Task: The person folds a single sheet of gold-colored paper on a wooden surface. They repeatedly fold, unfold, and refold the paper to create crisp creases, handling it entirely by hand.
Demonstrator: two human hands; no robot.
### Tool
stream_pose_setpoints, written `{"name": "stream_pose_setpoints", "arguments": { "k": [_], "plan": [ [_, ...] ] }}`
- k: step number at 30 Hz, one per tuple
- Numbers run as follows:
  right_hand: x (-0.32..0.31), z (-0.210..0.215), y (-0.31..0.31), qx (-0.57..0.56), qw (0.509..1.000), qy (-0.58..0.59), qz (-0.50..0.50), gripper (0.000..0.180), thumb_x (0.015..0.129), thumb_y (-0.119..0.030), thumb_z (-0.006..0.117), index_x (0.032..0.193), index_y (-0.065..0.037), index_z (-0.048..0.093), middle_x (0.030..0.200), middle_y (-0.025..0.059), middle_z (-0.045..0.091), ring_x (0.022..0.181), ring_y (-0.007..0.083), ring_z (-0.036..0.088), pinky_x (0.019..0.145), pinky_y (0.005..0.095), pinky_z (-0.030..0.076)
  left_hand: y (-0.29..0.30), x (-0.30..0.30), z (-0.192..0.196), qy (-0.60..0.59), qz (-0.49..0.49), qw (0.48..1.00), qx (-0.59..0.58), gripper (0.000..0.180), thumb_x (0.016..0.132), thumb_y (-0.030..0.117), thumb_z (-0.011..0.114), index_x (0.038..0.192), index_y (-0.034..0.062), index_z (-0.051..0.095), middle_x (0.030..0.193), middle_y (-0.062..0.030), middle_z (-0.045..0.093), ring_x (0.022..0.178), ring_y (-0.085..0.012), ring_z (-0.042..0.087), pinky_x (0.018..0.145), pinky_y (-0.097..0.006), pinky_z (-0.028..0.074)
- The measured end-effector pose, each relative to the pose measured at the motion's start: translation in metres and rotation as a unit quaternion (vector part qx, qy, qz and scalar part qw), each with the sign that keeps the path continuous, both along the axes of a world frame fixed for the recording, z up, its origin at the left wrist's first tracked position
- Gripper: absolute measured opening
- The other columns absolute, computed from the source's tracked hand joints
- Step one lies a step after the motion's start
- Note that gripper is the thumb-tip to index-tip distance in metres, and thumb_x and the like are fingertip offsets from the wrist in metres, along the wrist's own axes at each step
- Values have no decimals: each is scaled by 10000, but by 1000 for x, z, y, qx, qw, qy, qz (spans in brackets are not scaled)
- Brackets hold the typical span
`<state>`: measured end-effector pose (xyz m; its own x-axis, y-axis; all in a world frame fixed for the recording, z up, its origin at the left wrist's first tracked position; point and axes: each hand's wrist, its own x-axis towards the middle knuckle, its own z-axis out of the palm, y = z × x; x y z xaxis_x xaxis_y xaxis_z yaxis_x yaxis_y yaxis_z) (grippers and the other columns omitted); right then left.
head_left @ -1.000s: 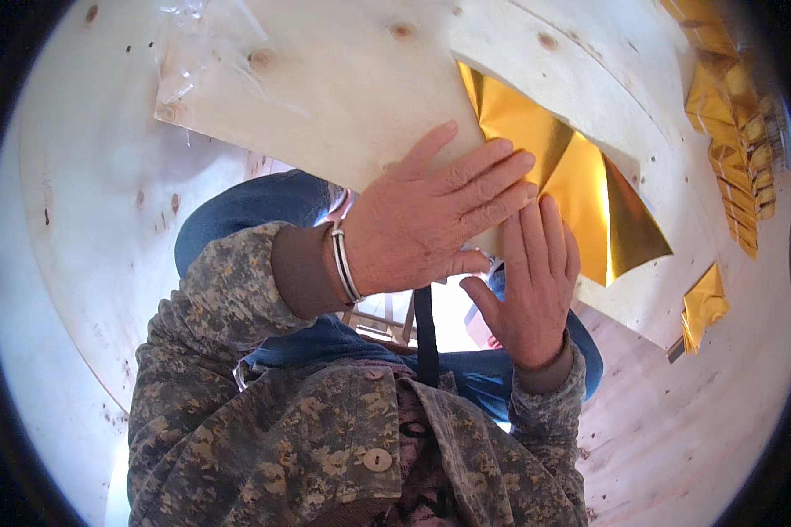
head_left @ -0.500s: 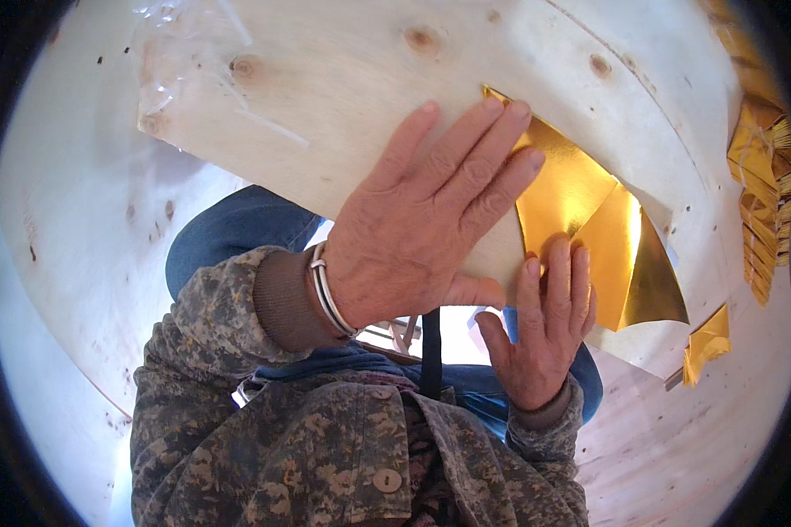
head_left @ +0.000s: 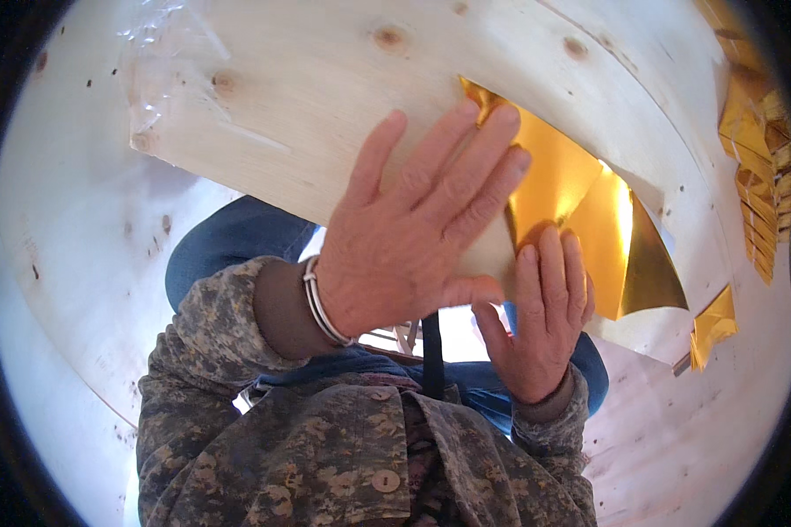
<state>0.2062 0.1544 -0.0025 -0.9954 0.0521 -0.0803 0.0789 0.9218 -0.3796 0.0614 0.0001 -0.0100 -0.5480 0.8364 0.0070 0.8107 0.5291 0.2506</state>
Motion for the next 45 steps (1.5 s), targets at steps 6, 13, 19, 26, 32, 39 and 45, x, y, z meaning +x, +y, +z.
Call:
{"name": "stream_pose_setpoints", "arguments": {
  "k": [6, 13, 19, 26, 32, 39, 45],
  "plan": [
    [0, 4, 4, 1, 1000, -4, 0, 482, 873, -284, 710, 1277, -38, 619, 1426, 163, 549, 1345, 356, 476, 1079, 467, 354, -11, -35, 8, -67, 69, 988, 125, 655, 890, 485, 631, 1375, 51, 552, 1371, -199, 521, 1258, -373, 491, 1080, -486, 353],
    [-2, 8, 13, -11, 999, 27, 22, 422, 866, -270, 721, 1212, -36, 665, 1348, 157, 612, 1259, 353, 558, 1012, 463, 417, -14, -49, 17, -10, 43, 988, 146, 371, 780, 177, 764, 1119, 37, 709, 1110, -128, 653, 1027, -306, 615, 898, -388, 493],
    [-1, 5, 12, -15, 999, 49, 0, 380, 864, -252, 732, 1174, -37, 689, 1289, 148, 643, 1190, 347, 595, 976, 446, 447, -6, 3, 13, -47, -15, 986, 161, 343, 794, 221, 704, 1101, 70, 717, 1140, -58, 671, 1055, -248, 631, 956, -419, 470],
    [-8, 0, 9, 14, 997, 73, -10, 356, 870, -217, 737, 1179, -45, 697, 1210, 112, 671, 1110, 320, 608, 958, 416, 467, -11, 28, 10, -34, -21, 995, 92, 390, 919, 340, 596, 1210, 91, 670, 1323, -25, 608, 1248, -208, 556, 1080, -428, 404],
    [0, -3, 7, 39, 997, 62, -25, 280, 886, -138, 705, 1145, -31, 705, 1239, 138, 660, 1139, 343, 603, 984, 421, 467, -18, 42, 6, -12, -122, 992, -23, 638, 903, 480, 539, 1464, 182, 493, 1522, 22, 451, 1427, -144, 393, 1218, -460, 158],
    [16, -9, 7, 7, 999, 51, 2, 426, 915, -235, 669, 1271, -12, 598, 1367, 214, 577, 1271, 438, 533, 1050, 533, 409, -15, 40, -2, 0, -138, 989, -50, 817, 774, 486, 569, 1515, 185, 406, 1576, 27, 380, 1466, -155, 332, 1238, -467, 76],
    [21, -20, 3, 50, 997, 65, 9, 491, 925, -259, 642, 1334, -10, 536, 1377, 231, 565, 1282, 461, 522, 1076, 568, 368, -14, 42, -9, -1, -120, 992, -35, 820, 742, 442, 552, 1508, 192, 401, 1586, 22, 371, 1467, -177, 336, 1236, -484, 69]
  ]
}}
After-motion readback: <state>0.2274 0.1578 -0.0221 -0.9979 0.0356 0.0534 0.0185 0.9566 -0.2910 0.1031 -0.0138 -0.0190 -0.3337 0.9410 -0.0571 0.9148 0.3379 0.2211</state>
